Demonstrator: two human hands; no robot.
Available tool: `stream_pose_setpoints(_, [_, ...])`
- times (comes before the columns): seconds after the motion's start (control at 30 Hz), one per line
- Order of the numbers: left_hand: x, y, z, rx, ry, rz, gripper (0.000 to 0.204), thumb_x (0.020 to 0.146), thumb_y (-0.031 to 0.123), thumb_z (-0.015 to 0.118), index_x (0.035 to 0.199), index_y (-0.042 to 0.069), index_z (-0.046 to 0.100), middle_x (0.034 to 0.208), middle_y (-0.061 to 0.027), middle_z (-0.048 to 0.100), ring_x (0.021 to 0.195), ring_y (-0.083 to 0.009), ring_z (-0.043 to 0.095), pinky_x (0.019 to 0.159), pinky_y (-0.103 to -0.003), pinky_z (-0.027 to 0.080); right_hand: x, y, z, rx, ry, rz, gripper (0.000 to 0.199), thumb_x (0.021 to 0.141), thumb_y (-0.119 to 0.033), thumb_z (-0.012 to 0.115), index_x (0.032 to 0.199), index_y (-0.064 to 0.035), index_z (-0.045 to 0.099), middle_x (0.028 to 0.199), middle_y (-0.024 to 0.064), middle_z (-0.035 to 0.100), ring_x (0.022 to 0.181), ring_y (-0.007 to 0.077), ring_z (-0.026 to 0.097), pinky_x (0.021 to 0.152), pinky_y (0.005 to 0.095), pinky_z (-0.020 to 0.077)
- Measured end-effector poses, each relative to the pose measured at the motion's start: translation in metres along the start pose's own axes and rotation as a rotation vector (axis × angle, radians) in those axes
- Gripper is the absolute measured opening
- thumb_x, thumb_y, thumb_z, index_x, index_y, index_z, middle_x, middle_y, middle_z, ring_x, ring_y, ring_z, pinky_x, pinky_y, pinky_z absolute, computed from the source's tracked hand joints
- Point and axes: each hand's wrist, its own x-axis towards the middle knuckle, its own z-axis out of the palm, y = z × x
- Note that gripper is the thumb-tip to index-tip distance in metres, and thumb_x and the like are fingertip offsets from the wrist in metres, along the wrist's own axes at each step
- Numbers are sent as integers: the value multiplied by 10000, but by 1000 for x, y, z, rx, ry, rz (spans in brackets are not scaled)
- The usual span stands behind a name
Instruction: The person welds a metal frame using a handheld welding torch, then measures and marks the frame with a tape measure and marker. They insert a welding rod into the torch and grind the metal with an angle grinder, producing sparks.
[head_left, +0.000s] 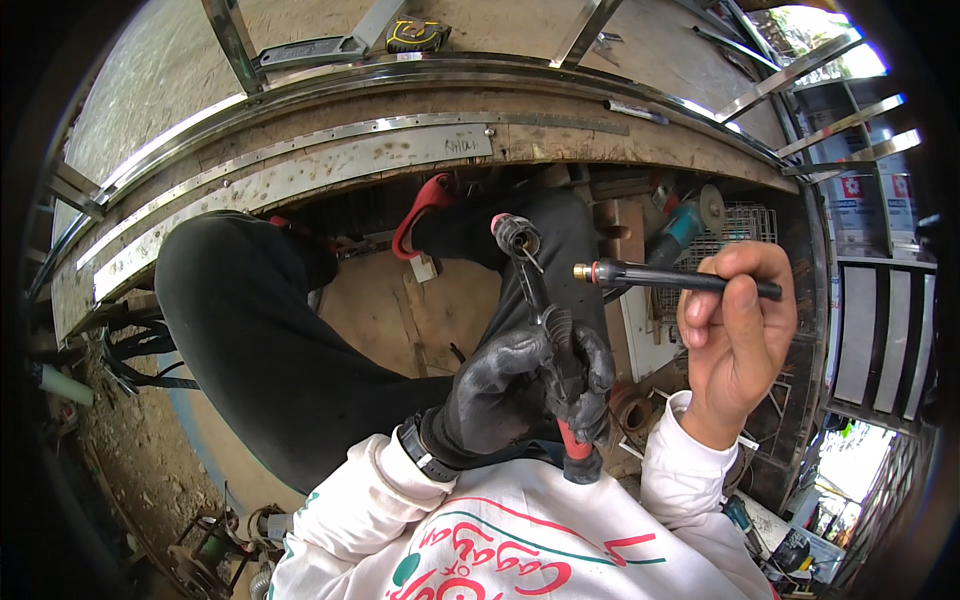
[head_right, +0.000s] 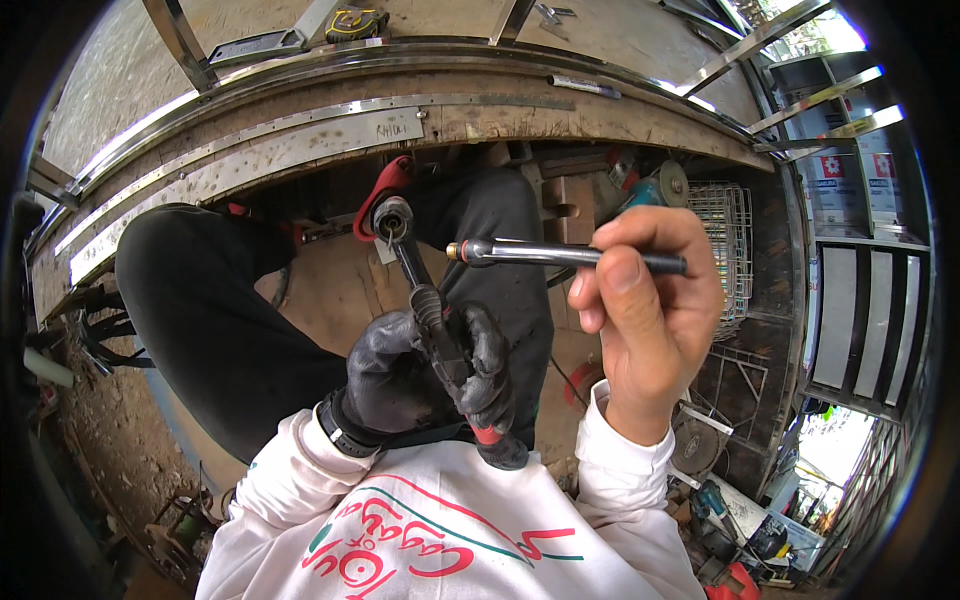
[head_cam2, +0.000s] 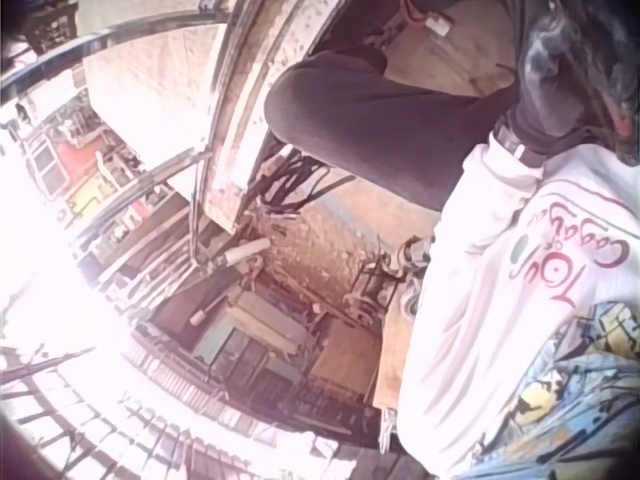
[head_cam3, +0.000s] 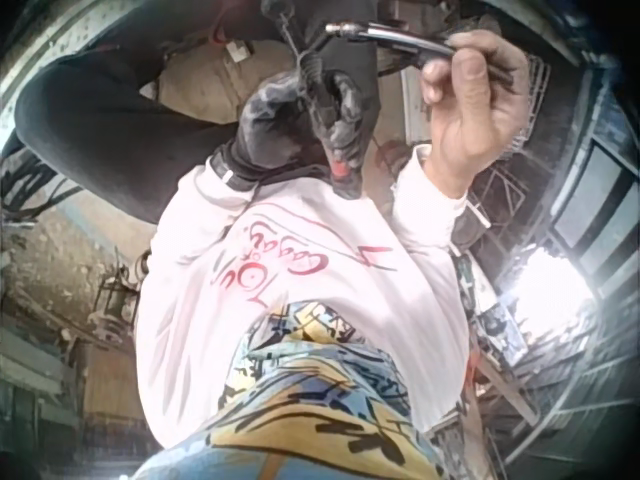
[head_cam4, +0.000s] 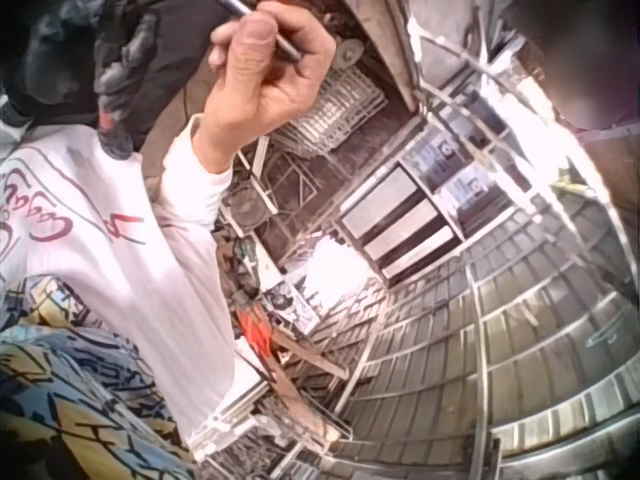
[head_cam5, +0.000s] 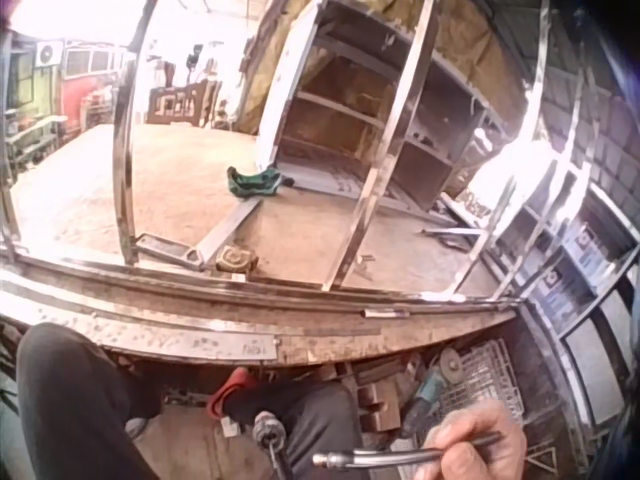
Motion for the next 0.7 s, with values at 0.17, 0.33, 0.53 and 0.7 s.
stream_pose_setpoints(0.17, [2,-1,-4,6,18,27,536,1058,451,504,1216,-56,576,952,-151,672,866,-262,682,848,-422,562,-10,-16,15,-222,-9,-287,311,977,-230,766,1046,37,623,839,106,643,629,122,613,539,233,471])
stream_pose_setpoints(0.33, [-6,-6,-7,380,102,138,554,1102,449,433,1260,-67,557,1108,-175,641,906,-236,671,855,-409,562,-17,-24,21,-344,-61,-448,333,947,-264,803,1059,2,635,828,71,677,663,145,638,617,260,468])
stream_pose_setpoints(0.53, [-2,-6,-11,261,-78,121,541,1155,411,325,1352,-51,526,1204,-147,597,1002,-210,626,956,-376,508,-17,-25,21,-378,-55,-440,333,953,-272,796,1062,-5,632,823,65,674,671,137,642,613,260,457])
stream_pose_setpoints(0.7, [-7,4,-3,497,-1,112,518,1164,369,309,1404,-47,503,1214,-130,601,1041,-212,615,989,-374,488,-19,-24,22,-385,-27,-414,334,959,-275,789,1062,-1,628,821,61,670,678,137,642,622,263,455])
